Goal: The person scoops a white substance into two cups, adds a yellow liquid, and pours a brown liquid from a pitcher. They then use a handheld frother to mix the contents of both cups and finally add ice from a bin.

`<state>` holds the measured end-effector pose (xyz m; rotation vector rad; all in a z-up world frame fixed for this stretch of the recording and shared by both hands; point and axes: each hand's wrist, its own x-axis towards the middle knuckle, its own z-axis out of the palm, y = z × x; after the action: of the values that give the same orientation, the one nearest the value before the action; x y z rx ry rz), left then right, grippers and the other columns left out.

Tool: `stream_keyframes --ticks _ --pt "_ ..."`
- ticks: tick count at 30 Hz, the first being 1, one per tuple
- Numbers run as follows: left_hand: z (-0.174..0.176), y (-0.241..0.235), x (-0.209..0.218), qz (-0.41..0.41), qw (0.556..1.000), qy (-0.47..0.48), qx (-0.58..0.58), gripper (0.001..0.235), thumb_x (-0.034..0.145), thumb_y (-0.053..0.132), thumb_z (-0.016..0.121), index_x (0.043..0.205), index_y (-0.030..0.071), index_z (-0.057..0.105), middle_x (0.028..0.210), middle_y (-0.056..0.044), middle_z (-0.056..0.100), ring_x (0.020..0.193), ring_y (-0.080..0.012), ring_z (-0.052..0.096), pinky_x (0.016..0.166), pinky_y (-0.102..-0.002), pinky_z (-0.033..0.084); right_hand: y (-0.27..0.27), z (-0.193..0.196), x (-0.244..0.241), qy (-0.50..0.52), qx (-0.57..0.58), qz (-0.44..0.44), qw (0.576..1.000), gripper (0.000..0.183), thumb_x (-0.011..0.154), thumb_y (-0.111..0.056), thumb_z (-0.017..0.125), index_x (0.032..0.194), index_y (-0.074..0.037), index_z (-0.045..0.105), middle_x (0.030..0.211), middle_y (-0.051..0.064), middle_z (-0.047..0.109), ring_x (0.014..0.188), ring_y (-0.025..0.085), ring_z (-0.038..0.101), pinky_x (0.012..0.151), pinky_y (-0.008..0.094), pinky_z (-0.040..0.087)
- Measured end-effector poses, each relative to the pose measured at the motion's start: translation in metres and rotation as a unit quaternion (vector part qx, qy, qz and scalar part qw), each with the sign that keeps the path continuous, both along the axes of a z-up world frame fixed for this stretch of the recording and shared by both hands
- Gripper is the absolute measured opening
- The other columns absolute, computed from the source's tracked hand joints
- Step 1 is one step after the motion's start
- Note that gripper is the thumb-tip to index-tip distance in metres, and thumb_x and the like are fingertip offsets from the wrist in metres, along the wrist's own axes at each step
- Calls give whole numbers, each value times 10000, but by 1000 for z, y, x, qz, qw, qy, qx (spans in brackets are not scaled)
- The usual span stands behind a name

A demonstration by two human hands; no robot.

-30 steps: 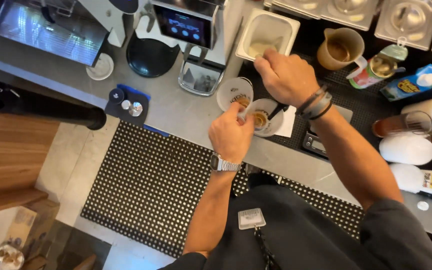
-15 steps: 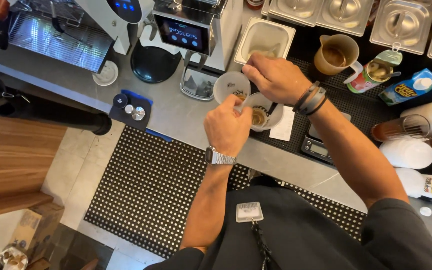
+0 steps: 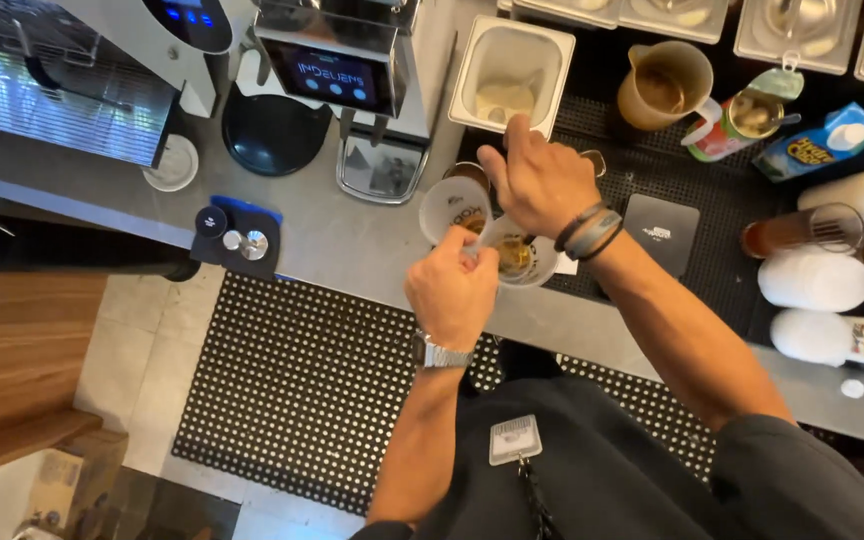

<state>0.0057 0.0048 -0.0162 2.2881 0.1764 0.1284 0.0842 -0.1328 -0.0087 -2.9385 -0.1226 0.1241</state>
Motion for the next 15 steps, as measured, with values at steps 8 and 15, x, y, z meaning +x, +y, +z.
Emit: stream_keyframes --ticks 8,15 --pt "-14 8 7 -27 999 -18 -13 156 701 205 609 808 118 682 479 -33 572 586 -364 657 582 -500 519 4 -22 12 19 30 -45 998 534 1013 -561 233 1019 -73 449 861 182 605 807 468 670 684 577 530" --pt "-7 22 17 -64 998 -3 10 130 720 235 599 787 150 672 525 -37 606 662 -380 678 614 -491 524 -87 -45 -36 -152 401 -124 895 224 960 -126 419 1044 -111 626 823 114 630 742 288 664 735 358 528"
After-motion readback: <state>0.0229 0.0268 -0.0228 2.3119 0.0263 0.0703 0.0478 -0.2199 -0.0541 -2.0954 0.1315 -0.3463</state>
